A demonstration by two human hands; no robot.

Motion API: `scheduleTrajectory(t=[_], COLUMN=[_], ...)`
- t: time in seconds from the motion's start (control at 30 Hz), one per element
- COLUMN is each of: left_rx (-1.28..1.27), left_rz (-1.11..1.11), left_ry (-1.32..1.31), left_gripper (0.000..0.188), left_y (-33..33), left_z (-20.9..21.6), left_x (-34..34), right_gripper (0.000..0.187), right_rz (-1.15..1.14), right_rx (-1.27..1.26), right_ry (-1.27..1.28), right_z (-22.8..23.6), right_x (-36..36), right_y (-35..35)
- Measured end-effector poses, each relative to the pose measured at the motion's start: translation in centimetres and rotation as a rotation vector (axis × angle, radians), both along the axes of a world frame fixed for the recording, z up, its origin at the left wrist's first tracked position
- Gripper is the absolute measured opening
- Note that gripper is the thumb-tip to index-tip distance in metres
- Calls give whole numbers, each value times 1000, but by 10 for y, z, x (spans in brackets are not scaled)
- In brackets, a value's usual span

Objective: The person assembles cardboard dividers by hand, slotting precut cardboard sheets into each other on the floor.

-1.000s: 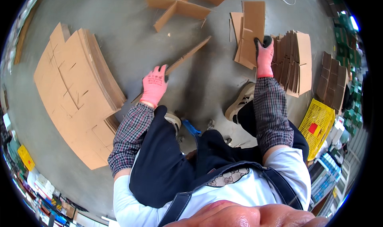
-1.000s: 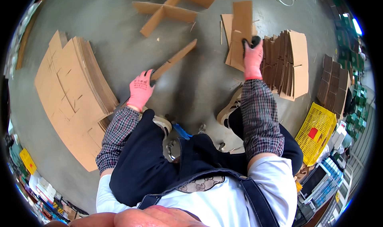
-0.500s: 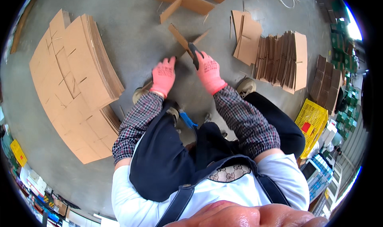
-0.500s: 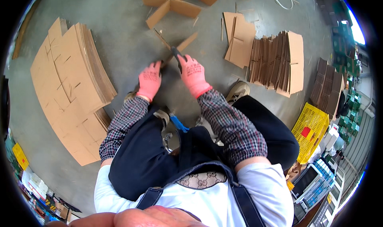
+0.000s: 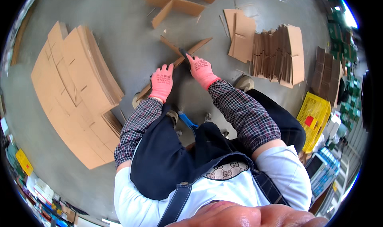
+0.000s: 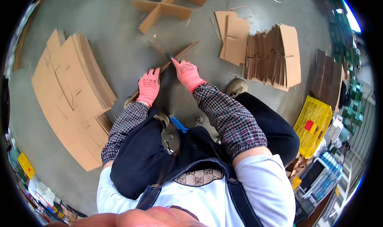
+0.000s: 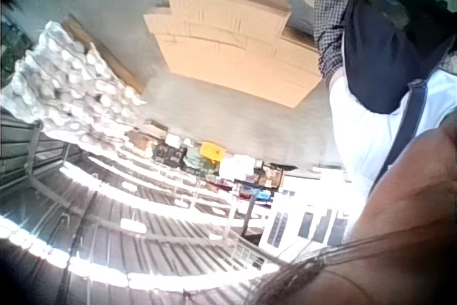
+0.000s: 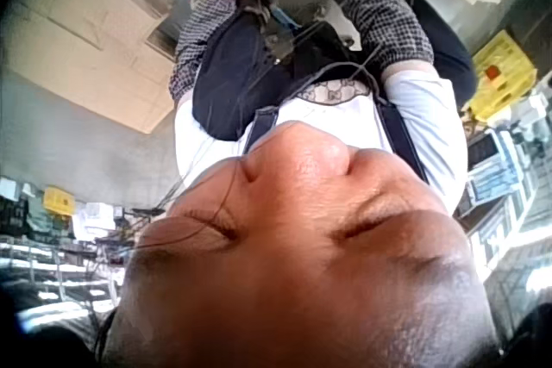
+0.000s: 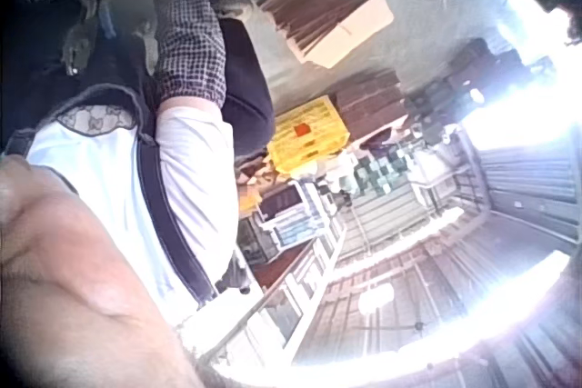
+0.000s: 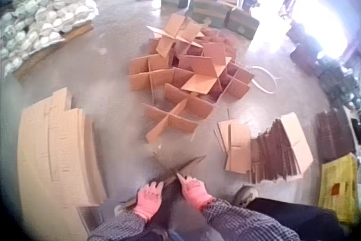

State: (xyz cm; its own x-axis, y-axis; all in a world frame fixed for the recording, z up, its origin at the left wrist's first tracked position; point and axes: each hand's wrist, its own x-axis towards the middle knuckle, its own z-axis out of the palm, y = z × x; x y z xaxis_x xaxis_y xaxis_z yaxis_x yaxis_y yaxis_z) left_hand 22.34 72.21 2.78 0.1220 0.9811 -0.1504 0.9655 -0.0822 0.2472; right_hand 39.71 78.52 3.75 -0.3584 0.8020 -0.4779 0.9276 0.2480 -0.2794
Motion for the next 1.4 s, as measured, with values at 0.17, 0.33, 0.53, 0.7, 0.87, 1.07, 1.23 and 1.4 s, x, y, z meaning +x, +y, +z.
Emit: scheduleTrajectory(t=[0.17,0.33,0.53,0.7,0.87,1.07,1.23,1.4], left_rx=[-46,-219,-136,-94,-136,-5,-83,-105], left_rz=[115,135,59,59,103,76,128,120], left_ry=[278,39,9,-79,-62,-149,-192,-131], left_gripper=[58,48,49,55,47,34,43,45], left_y=[-10,-39,-22,-17,-12,-29,-13,-21], left_z=[53,11,2,3,7,-33,0,1], left_x=[-32,-58,-31,-21,-16,-16,-15,-16], right_gripper=[52,108,91,31,49,47,53,56], right_rz=[-456,-1178,-1188,-725,-50,193,162,96], right_rx=[466,151,68,611,643,293,183,18], right_ry=[378,-191,-202,326,248,184,54,3], right_z=[20,-66,-64,19,107,74,44,43], right_x=[101,239,271,226,22,-29,-33,-33], right_y=[37,116,122,126,25,-72,-34,-22])
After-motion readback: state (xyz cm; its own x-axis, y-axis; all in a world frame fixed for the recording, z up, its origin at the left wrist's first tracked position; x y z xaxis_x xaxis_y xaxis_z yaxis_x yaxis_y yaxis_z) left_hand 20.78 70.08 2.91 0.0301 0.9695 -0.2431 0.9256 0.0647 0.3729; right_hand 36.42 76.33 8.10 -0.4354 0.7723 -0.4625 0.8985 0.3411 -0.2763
